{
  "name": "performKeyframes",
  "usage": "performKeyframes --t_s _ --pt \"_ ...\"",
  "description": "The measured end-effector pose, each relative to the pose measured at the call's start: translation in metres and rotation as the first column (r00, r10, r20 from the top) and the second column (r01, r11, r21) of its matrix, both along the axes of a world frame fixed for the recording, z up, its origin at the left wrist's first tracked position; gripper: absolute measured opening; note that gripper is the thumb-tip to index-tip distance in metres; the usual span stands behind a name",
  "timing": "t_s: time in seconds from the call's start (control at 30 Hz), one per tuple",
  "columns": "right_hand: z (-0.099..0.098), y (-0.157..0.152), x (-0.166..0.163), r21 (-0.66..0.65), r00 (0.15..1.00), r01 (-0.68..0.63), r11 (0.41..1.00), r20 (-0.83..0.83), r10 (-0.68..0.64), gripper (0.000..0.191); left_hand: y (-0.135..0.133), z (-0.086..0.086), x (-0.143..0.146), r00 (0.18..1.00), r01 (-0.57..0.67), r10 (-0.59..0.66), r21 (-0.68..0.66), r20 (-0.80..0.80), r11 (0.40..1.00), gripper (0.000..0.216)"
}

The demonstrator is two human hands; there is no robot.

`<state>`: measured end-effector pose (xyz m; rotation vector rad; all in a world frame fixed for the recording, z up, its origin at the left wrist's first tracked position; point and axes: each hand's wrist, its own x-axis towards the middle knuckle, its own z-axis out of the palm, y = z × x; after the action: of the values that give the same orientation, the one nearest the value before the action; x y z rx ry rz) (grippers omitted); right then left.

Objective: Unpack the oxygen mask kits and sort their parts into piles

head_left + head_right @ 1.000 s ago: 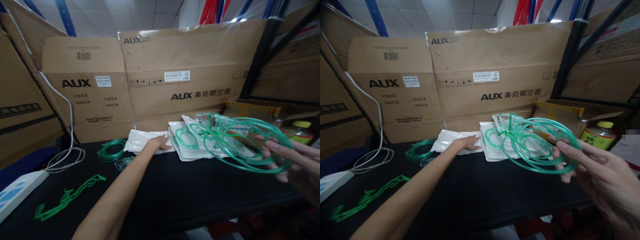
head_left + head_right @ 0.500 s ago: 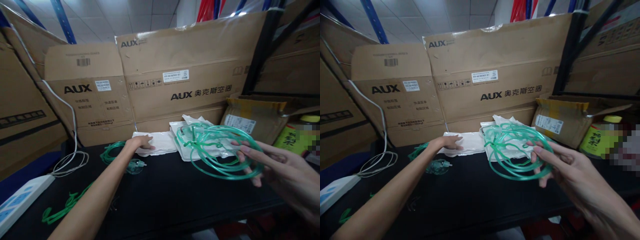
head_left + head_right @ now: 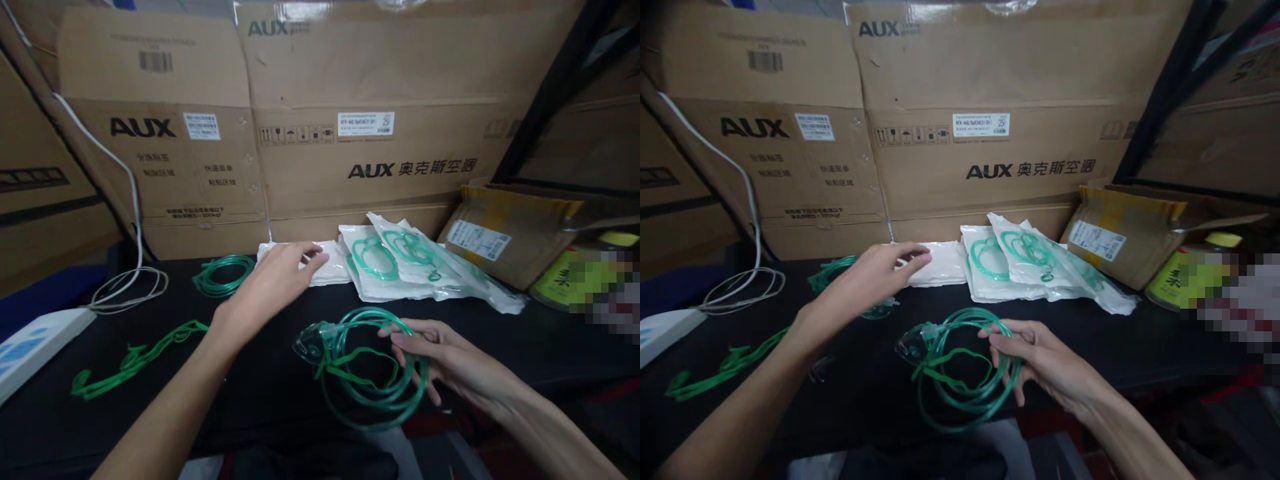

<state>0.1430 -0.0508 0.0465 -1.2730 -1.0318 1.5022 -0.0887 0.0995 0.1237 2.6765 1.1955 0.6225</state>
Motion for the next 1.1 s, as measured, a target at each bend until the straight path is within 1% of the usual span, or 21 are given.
performKeyframes --t_s 0.07,0.13,0.17,0.2,0.23,0.27,0.3,0.33,0.37,0.4,0.43,0.47,0.53,0.57,0.67,0.8,0.87,0.93,1.0,1.1 --pt "-0.006 0.008 0.002 0.044 0.995 -0.035 0.998 0.091 0.031 0.036 -0.034 -0.021 -0.010 0.998 0.001 0.002 -0.048 0.056 0.999 0.044" --pt "-0.011 0.015 0.003 0.096 0.973 -0.071 0.993 0.227 0.048 0.039 -0.056 -0.047 -0.018 1.000 0.007 -0.003 -0.134 0.026 0.991 0.043" --pt "-0.014 0.018 0.003 0.120 0.945 -0.077 0.990 0.325 0.034 0.040 -0.062 -0.059 -0.021 1.000 -0.004 0.008 -0.154 0.024 0.988 0.046" --pt "-0.017 0.021 0.003 0.159 0.896 -0.068 0.985 0.445 -0.010 0.040 -0.065 -0.069 -0.023 0.999 -0.012 0.016 -0.168 0.028 0.986 0.048" --pt "-0.020 0.023 0.003 0.229 0.816 -0.050 0.972 0.571 -0.093 0.038 -0.065 -0.077 -0.024 0.999 -0.012 0.018 -0.176 0.033 0.984 0.048" --pt "-0.023 0.024 0.002 0.333 0.705 -0.033 0.942 0.676 -0.214 0.037 -0.063 -0.082 -0.025 0.999 -0.007 0.015 -0.178 0.043 0.984 0.046" --pt "-0.025 0.025 0.000 0.456 0.581 -0.037 0.889 0.734 -0.352 0.036 -0.060 -0.085 -0.026 0.999 0.004 0.006 -0.178 0.054 0.984 0.043" --pt "-0.026 0.026 -0.003 0.567 0.473 -0.072 0.821 0.744 -0.472 0.037 -0.057 -0.086 -0.027 0.998 0.019 -0.008 -0.174 0.063 0.985 0.039" --pt "-0.027 0.027 -0.007 0.650 0.406 -0.129 0.749 0.724 -0.558 0.038 -0.054 -0.085 -0.027 0.997 0.032 -0.020 -0.167 0.073 0.985 0.035" --pt "-0.027 0.029 -0.012 0.696 0.384 -0.196 0.690 0.702 -0.599 0.038 -0.051 -0.084 -0.027 0.996 0.044 -0.031 -0.158 0.083 0.986 0.034" --pt "-0.026 0.031 -0.018 0.713 0.395 -0.265 0.649 0.694 -0.602 0.036 -0.049 -0.082 -0.027 0.995 0.057 -0.044 -0.149 0.092 0.987 0.032" --pt "-0.025 0.035 -0.024 0.712 0.424 -0.330 0.619 0.698 -0.577 0.033 -0.048 -0.080 -0.027 0.993 0.070 -0.056 -0.140 0.101 0.988 0.031" --pt "-0.025 0.043 -0.035 0.690 0.479 -0.434 0.579 0.721 -0.501 0.026 -0.046 -0.078 -0.026 0.990 0.098 -0.084 -0.131 0.111 0.987 0.029" --pt "-0.026 0.048 -0.039 0.683 0.502 -0.459 0.569 0.727 -0.468 0.022 -0.046 -0.077 -0.025 0.989 0.108 -0.094 -0.128 0.112 0.986 0.028" --pt "-0.030 0.060 -0.044 0.678 0.563 -0.458 0.575 0.722 -0.402 0.016 -0.045 -0.077 -0.020 0.987 0.136 -0.122 -0.131 0.109 0.982 0.024" --pt "-0.035 0.064 -0.039 0.694 0.611 -0.446 0.565 0.698 -0.375 0.015 -0.044 -0.078 -0.013 0.984 0.166 -0.159 -0.100 0.083 0.981 0.019" --pt "-0.035 0.063 -0.038 0.697 0.612 -0.453 0.556 0.697 -0.375 0.014 -0.044 -0.078 -0.012 0.984 0.173 -0.169 -0.068 0.061 0.982 0.018" --pt "-0.035 0.062 -0.037 0.693 0.594 -0.469 0.547 0.706 -0.385 0.014 -0.044 -0.079 -0.011 0.983 0.182 -0.181 -0.037 0.038 0.983 0.017" --pt "-0.037 0.061 -0.038 0.694 0.560 -0.494 0.524 0.715 -0.418 0.017 -0.044 -0.081 -0.011 0.982 0.190 -0.190 0.013 0.011 0.982 0.016" --pt "-0.040 0.063 -0.039 0.687 0.499 -0.532 0.494 0.726 -0.473 0.021 -0.045 -0.084 -0.012 0.979 0.201 -0.197 0.127 -0.044 0.971 0.014"
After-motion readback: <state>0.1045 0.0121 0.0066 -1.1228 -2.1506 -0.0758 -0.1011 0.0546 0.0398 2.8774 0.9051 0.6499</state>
